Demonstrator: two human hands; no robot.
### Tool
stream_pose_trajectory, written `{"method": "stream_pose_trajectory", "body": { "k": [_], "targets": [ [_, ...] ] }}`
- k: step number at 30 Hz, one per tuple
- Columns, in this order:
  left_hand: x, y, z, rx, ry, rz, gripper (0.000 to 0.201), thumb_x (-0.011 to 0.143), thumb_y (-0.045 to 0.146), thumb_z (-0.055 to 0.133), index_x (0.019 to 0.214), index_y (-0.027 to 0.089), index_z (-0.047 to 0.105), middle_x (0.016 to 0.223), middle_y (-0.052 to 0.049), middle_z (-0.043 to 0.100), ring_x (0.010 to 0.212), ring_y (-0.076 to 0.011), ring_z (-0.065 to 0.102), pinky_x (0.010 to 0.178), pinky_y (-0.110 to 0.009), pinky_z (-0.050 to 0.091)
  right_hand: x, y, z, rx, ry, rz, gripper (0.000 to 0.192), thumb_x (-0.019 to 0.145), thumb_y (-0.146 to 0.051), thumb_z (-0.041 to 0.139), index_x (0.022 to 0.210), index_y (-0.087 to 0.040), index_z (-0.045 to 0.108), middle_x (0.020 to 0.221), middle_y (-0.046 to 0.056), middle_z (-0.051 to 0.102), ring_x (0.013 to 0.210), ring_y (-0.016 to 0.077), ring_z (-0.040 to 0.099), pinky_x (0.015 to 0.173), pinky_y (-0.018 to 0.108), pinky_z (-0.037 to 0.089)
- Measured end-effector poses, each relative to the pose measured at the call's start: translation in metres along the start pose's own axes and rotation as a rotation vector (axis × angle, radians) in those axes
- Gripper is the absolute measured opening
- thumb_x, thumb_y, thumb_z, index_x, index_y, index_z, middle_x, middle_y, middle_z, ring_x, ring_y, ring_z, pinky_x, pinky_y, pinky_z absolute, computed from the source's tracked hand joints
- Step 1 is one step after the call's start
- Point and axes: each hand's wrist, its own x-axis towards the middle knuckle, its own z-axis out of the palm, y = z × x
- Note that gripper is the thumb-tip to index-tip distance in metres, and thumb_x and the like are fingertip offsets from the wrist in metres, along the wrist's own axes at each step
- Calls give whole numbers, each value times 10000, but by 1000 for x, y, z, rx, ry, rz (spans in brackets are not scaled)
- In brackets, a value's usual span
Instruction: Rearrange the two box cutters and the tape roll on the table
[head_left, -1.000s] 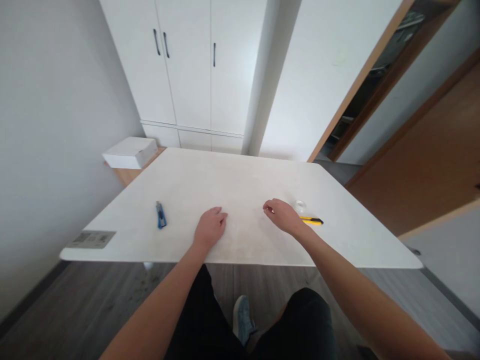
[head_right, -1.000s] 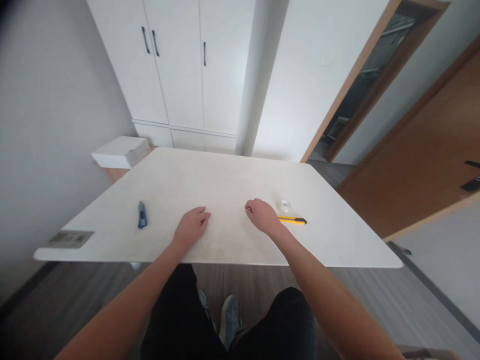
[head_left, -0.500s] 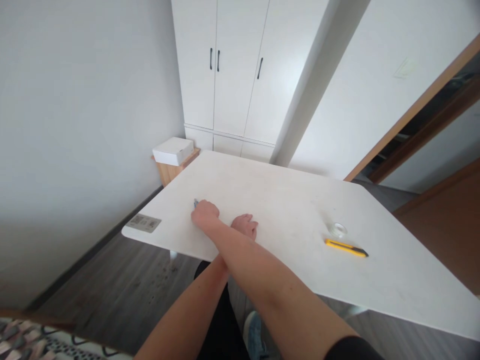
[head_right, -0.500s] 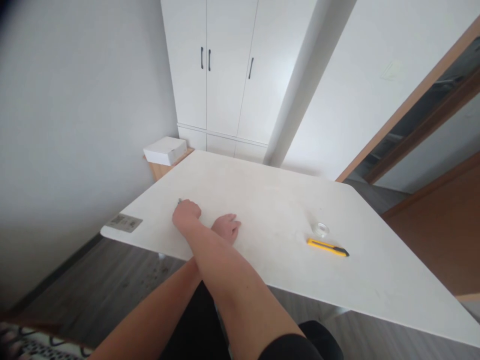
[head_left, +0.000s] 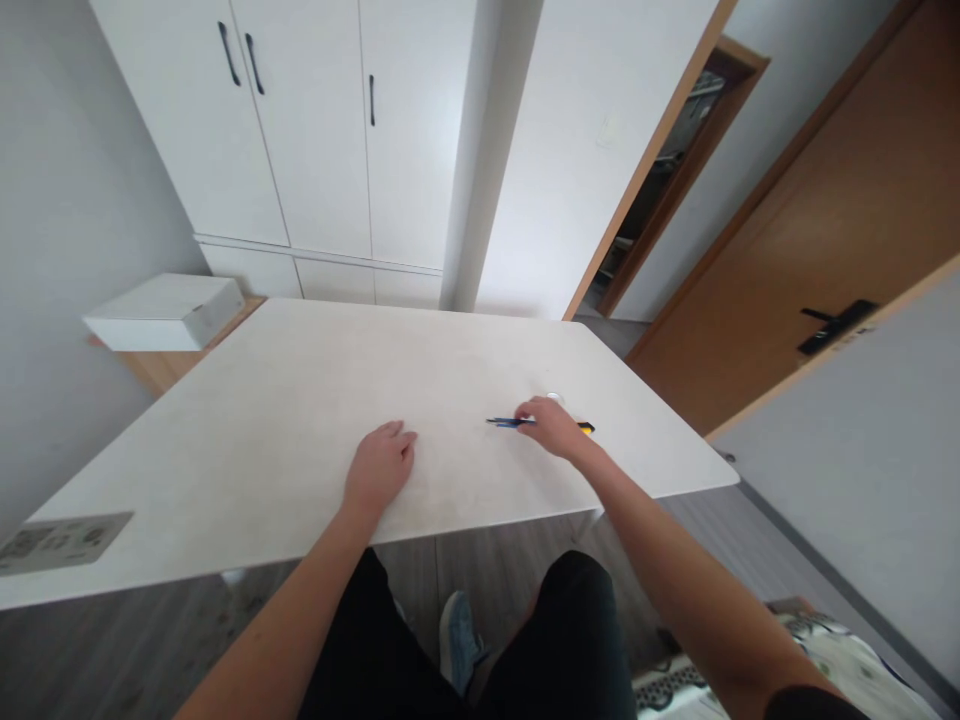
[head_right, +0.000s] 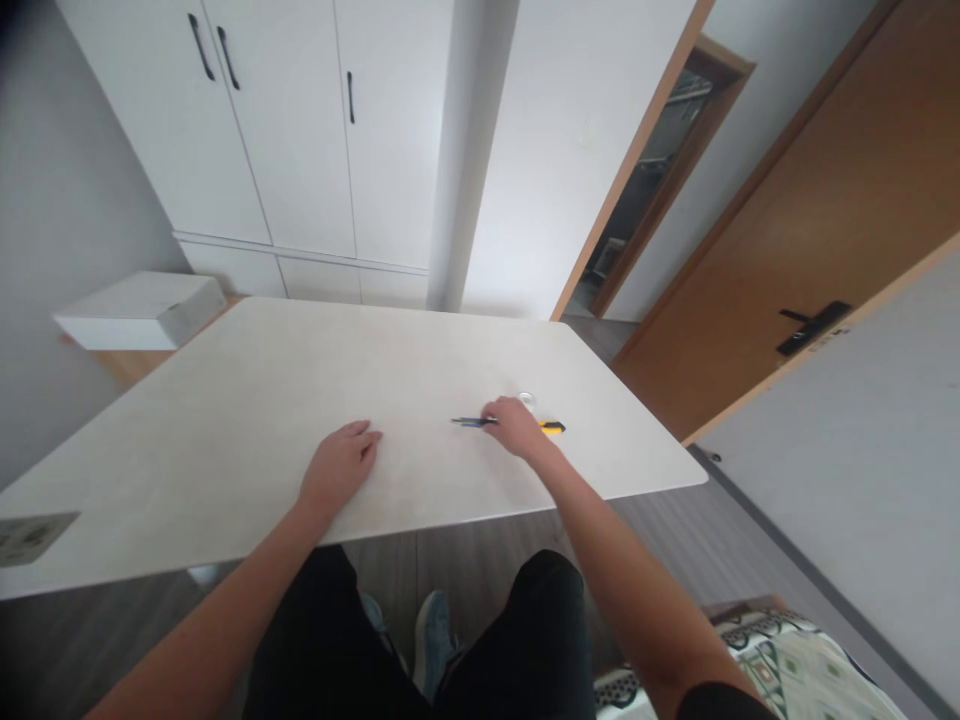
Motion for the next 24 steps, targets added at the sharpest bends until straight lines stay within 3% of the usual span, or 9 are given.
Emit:
{"method": "stream_pose_trajectory", "body": {
  "k": [3,5,7,18,21,24],
  "targets": [
    [0,-1,1,41,-5,18,384,933,252,402,1057,169,756,1216,-140,691,1167,-267,623,1057,-421,459,-54,78,-2,-69,-18,162,144,817,-164,658,935,-193,735,956,70,676,945,208,601,862,299,414],
    [0,-3,2,53,-5,27,392,931,264,400,1055,163,758,1208,-139,696,1166,-263,625,1062,-409,457,-75,104,-1,-102,-18,222,160,819,-169,656,950,-207,738,976,69,667,964,215,591,872,305,411],
    [0,-4,2,50,-3,28,403,929,277,394,1055,159,758,1210,-137,696,1167,-264,625,1064,-409,456,-82,113,1,-116,-11,242,177,826,-177,652,974,-219,739,993,68,661,988,219,580,885,307,408],
    [-1,-3,-2,22,-10,7,424,915,327,381,1044,188,760,1218,-108,698,1159,-255,632,1060,-402,465,-67,95,13,-119,-32,242,310,834,-127,617,1126,-191,698,1086,99,639,1067,232,553,918,306,401],
    [0,-3,-2,30,-11,1,430,919,336,377,1047,187,760,1220,-112,696,1152,-258,636,1055,-406,469,-58,68,13,-71,54,205,319,858,-178,644,1176,-190,667,1082,101,643,1062,237,560,926,321,405],
    [0,-4,-1,35,-6,5,434,925,341,376,1054,184,759,1215,-115,697,1152,-260,636,1055,-404,470,-35,19,24,38,109,61,231,917,-243,617,1132,-180,673,1069,99,655,1034,213,590,932,316,415]
  ]
}}
